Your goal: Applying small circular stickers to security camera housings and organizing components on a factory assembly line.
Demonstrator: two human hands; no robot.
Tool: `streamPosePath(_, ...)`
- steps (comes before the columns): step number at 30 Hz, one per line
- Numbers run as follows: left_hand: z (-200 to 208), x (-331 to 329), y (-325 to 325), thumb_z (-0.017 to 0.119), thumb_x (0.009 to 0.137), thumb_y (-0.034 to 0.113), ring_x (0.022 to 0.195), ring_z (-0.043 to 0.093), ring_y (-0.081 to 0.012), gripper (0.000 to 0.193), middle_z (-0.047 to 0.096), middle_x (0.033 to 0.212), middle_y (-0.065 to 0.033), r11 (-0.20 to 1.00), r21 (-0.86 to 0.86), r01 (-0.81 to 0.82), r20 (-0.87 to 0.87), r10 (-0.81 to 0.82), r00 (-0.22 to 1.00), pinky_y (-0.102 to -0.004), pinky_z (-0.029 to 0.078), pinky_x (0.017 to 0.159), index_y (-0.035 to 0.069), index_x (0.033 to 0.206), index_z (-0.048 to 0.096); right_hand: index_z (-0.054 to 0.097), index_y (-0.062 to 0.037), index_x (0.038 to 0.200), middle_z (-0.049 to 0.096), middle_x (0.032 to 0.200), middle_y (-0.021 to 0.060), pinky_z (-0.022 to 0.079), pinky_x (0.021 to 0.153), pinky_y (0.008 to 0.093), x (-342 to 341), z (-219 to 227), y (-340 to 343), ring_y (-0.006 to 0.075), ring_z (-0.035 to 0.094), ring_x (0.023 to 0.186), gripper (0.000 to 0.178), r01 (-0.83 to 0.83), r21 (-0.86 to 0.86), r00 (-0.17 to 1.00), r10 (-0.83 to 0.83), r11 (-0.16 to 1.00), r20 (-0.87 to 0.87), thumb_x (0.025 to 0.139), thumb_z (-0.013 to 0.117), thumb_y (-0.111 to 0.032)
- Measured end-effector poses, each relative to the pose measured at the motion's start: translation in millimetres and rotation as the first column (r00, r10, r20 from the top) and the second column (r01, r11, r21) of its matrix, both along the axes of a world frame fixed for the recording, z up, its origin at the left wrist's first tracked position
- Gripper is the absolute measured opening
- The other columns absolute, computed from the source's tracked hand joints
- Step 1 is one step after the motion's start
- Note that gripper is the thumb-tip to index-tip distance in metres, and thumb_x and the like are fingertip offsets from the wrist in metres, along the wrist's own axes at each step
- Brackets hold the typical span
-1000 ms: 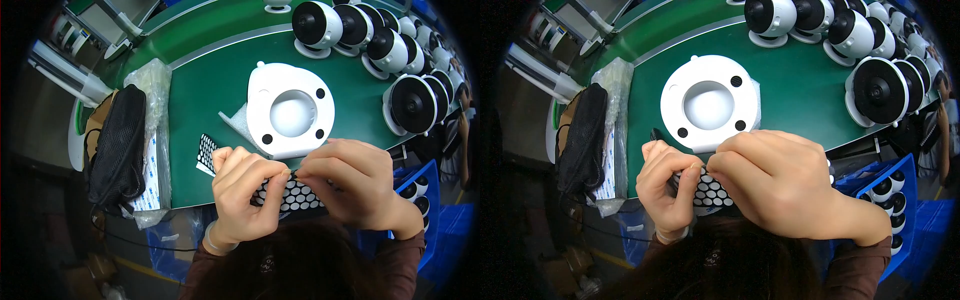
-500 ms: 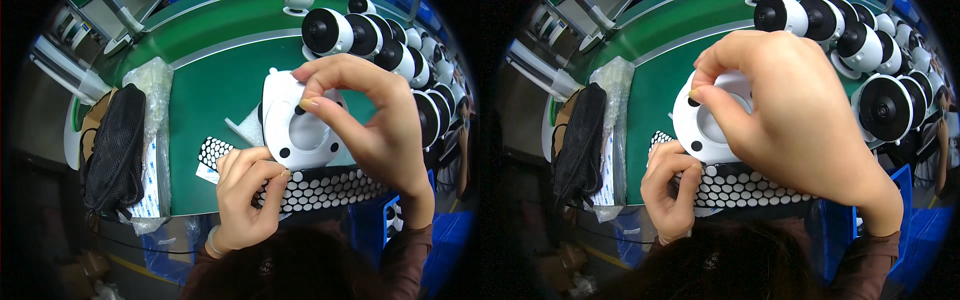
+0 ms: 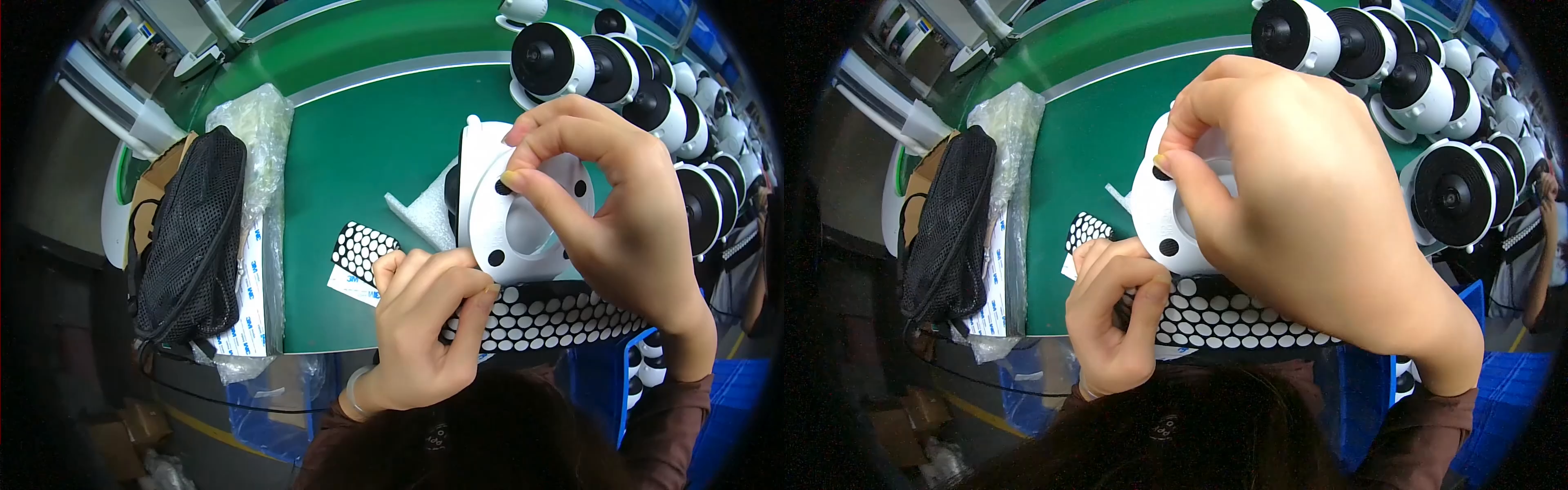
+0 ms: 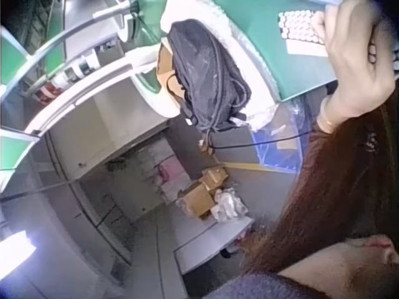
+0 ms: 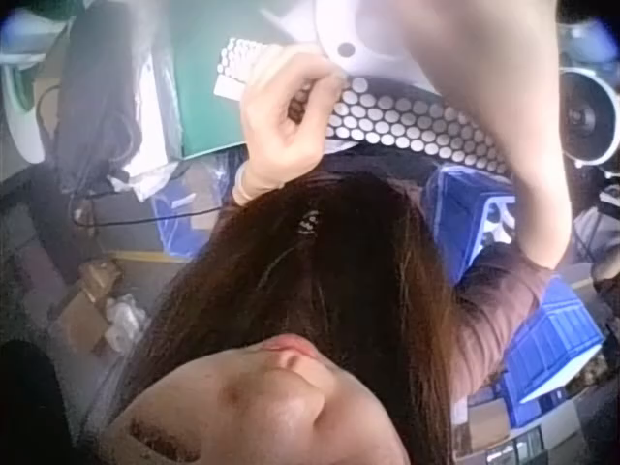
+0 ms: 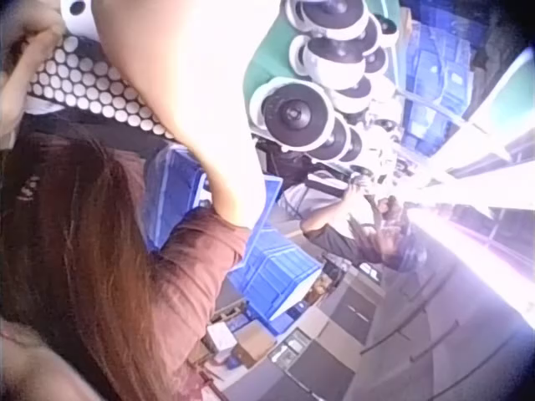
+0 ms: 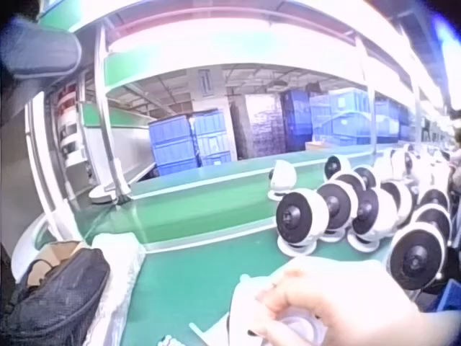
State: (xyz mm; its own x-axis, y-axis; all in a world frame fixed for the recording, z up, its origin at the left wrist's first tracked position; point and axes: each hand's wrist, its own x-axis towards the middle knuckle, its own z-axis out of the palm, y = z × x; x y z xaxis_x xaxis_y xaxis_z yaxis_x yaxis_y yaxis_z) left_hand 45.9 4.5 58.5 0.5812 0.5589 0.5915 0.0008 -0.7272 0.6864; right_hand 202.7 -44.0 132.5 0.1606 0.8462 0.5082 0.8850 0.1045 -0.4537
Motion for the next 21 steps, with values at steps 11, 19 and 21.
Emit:
streamPosePath(11,-4,-1,2,0.060,0.069,-0.001,0.059,0.043,-0.0161,0.011,0.055,0.077,-0.0027,0.999,-0.021,0.033,0.062,-0.031,0.998,-0.0295,0.026,0.065,0.005,0.076,0.055,0.053,-0.0031,0.076,0.058,0.076,0.0027,0.044,0.062,0.0204,8,11,11,0.0078,0.056,0.072,0.019,-0.032,-0.026,0.992,0.029,0.999,-0.120,0.067,0.070,-0.006)
streamPosePath(19,-2,-15,6,0.057,0.071,-0.002,0.060,0.043,-0.0157,0.006,0.059,0.101,-0.0158,0.982,-0.187,-0.002,0.091,0.020,0.996,-0.0279,0.032,0.069,0.003,0.075,0.057,0.062,-0.0010,0.074,0.054,0.055,-0.0012,0.032,0.036,0.0165,33,31,51,0.0049,0.044,0.038,0.026,-0.175,-0.491,0.953,0.022,0.853,-0.302,0.083,0.060,-0.025)
streamPosePath(21,1,-22,5,0.057,0.070,-0.003,0.061,0.042,-0.0146,0.006,0.059,0.105,-0.0164,0.967,-0.255,-0.022,0.124,0.056,0.991,-0.0251,0.035,0.064,0.003,0.071,0.057,0.063,-0.0011,0.076,0.054,0.055,-0.0008,0.029,0.034,0.0163,47,40,69,0.0037,0.044,0.038,0.026,0.005,-0.453,0.926,-0.175,0.892,-0.335,0.082,0.060,-0.027)
